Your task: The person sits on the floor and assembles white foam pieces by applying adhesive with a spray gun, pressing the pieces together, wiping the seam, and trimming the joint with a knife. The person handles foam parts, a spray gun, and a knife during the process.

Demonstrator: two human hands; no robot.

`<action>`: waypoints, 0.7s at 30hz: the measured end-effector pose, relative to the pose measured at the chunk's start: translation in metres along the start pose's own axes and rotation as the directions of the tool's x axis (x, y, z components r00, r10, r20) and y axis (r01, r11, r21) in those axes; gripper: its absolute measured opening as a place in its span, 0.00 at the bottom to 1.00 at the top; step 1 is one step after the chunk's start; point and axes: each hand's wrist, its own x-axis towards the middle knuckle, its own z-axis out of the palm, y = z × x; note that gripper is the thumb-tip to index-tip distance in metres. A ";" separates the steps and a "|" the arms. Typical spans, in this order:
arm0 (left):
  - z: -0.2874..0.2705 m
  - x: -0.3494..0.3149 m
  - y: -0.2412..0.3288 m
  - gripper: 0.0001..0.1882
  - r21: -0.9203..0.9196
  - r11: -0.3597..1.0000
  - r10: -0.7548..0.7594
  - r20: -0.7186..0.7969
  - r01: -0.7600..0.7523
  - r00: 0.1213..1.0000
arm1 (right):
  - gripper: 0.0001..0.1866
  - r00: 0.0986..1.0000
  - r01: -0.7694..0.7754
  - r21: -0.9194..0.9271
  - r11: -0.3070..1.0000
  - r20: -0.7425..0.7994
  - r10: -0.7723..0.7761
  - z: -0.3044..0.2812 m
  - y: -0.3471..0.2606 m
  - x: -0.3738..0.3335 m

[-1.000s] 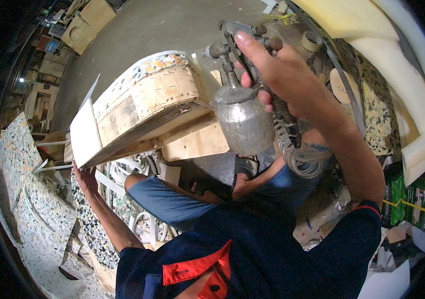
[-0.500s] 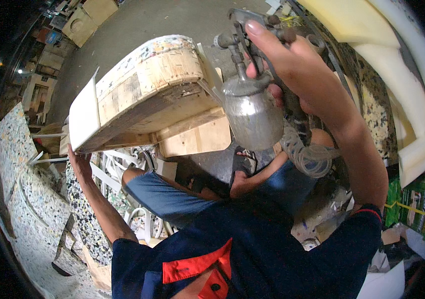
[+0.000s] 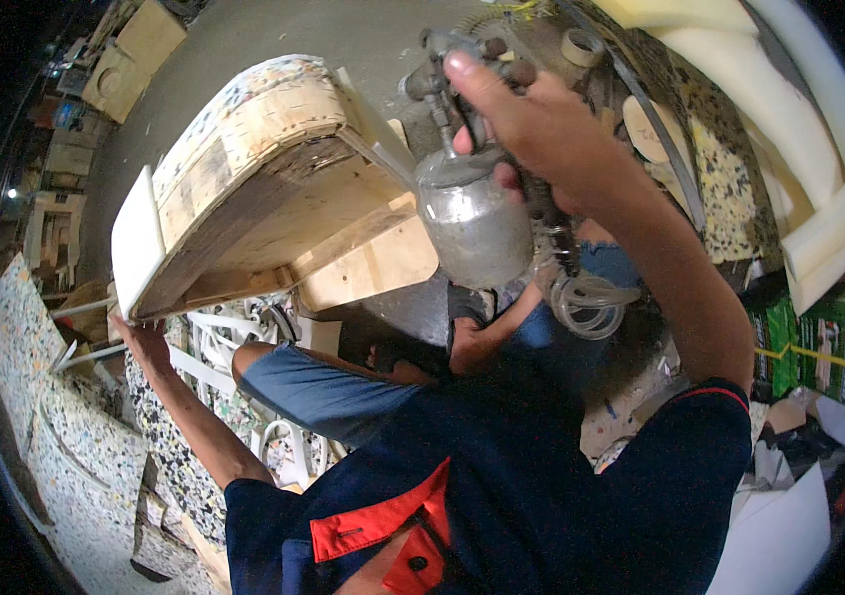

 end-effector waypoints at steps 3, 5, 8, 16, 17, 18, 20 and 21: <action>0.001 -0.005 -0.002 0.50 -0.064 0.997 -0.054 -0.025 0.052 0.998 | 0.28 0.999 -0.047 0.011 0.999 0.026 0.047 0.002 0.016 0.001; -0.001 -0.010 -0.005 0.51 0.002 0.999 -0.031 -0.080 0.032 0.996 | 0.30 0.998 -0.051 -0.003 0.999 0.029 0.051 0.005 0.023 0.003; -0.009 -0.017 -0.011 0.52 0.029 0.999 -0.029 -0.112 0.033 0.993 | 0.30 0.987 -0.150 0.008 0.989 0.063 0.149 0.012 0.026 0.004; -0.058 -0.029 -0.038 0.50 -0.006 0.996 -0.088 -0.141 0.088 0.986 | 0.27 0.995 0.068 0.090 0.994 0.061 -0.074 0.016 0.003 -0.023; -0.065 -0.031 -0.044 0.50 -0.021 0.995 -0.097 -0.155 0.095 0.983 | 0.28 0.998 0.038 0.081 0.996 0.040 -0.042 0.015 -0.002 -0.027; -0.070 -0.035 -0.051 0.50 -0.031 0.992 -0.122 -0.183 0.119 0.975 | 0.29 0.997 0.062 0.086 0.994 0.050 -0.066 0.014 -0.007 -0.030; -0.082 -0.044 -0.067 0.50 -0.050 0.986 -0.166 -0.169 0.160 0.971 | 0.29 0.992 0.106 0.078 0.991 0.060 -0.111 0.013 -0.018 -0.032; -0.087 -0.050 -0.076 0.50 -0.077 0.982 -0.182 -0.190 0.170 0.965 | 0.29 0.994 0.093 0.059 0.994 0.049 -0.096 0.015 -0.022 -0.032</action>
